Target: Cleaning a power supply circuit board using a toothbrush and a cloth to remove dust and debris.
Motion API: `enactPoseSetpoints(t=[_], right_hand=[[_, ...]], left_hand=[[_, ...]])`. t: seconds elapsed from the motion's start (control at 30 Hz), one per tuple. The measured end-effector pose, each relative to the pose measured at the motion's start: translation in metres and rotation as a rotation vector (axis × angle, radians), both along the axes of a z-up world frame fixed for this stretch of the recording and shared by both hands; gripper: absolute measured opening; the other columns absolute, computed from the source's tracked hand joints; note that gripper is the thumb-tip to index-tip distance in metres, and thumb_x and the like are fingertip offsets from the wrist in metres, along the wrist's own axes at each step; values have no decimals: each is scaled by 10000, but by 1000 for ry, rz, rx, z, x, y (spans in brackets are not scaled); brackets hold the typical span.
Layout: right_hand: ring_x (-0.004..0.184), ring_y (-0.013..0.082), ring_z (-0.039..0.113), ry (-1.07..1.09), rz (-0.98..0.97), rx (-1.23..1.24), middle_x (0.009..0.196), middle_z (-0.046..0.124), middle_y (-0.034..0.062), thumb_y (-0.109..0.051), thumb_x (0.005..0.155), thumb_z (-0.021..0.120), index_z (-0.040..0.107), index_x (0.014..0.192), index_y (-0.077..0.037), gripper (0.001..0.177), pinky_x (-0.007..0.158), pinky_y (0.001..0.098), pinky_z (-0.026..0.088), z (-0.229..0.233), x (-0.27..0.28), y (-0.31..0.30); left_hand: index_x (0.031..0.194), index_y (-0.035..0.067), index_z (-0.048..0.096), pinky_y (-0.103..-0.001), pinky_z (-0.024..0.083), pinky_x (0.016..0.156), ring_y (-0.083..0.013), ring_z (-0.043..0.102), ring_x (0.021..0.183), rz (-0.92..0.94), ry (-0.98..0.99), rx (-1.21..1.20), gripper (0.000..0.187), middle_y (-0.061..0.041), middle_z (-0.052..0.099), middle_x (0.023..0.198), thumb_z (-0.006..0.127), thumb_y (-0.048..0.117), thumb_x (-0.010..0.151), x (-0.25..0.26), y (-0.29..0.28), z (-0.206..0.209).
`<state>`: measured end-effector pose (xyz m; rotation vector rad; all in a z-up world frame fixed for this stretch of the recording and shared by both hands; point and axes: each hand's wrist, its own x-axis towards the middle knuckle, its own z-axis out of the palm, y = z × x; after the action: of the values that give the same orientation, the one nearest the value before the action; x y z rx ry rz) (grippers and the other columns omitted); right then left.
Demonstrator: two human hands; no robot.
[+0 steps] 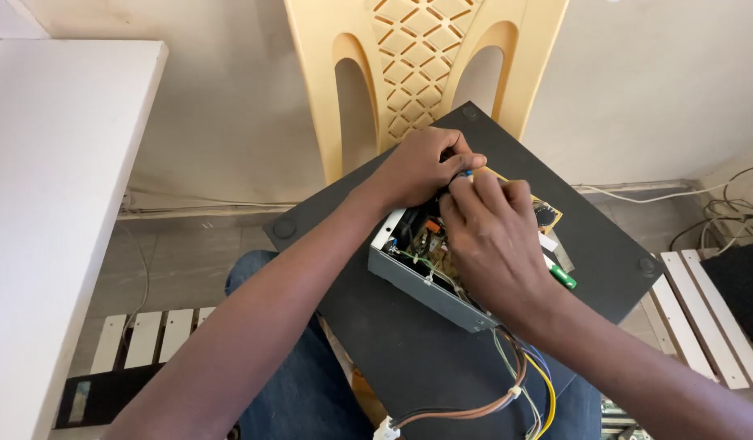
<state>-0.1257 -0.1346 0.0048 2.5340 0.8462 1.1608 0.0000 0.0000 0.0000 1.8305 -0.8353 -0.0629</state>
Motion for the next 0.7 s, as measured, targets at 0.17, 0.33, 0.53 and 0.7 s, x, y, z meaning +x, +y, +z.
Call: enactPoseSetpoints(t=[0.17, 0.33, 0.53, 0.7], right_hand=[[838, 243, 453, 41, 4, -50, 855, 489, 33, -4, 921, 580, 636, 870, -54, 91, 779, 397, 292, 7, -8, -5], [843, 236, 425, 102, -27, -87, 851, 463, 28, -4, 958, 549, 623, 814, -69, 175, 782, 405, 256, 9, -15, -9], [861, 221, 419, 129, -142, -131, 856, 481, 22, -26, 935, 610, 663, 818, -72, 137, 779, 402, 264, 14, -20, -1], [880, 210, 411, 203, -301, -216, 895, 500, 21, -80, 915, 658, 685, 832, -85, 87, 760, 405, 272, 16, -22, 5]], left_hand=[[868, 104, 754, -406, 561, 675, -327, 746, 740, 11, -6, 13, 345, -130, 725, 705, 673, 438, 898, -1, -1, 2], [879, 120, 759, -418, 569, 706, -343, 750, 784, 21, 6, 50, 346, -123, 731, 717, 665, 453, 881, -1, -1, 2], [867, 115, 750, -423, 560, 691, -336, 749, 766, 9, 1, 32, 342, -113, 724, 706, 669, 446, 891, -2, 0, 3], [879, 111, 752, -439, 561, 704, -349, 749, 773, -12, -10, 25, 355, -125, 734, 727, 660, 453, 904, -1, 2, 3]])
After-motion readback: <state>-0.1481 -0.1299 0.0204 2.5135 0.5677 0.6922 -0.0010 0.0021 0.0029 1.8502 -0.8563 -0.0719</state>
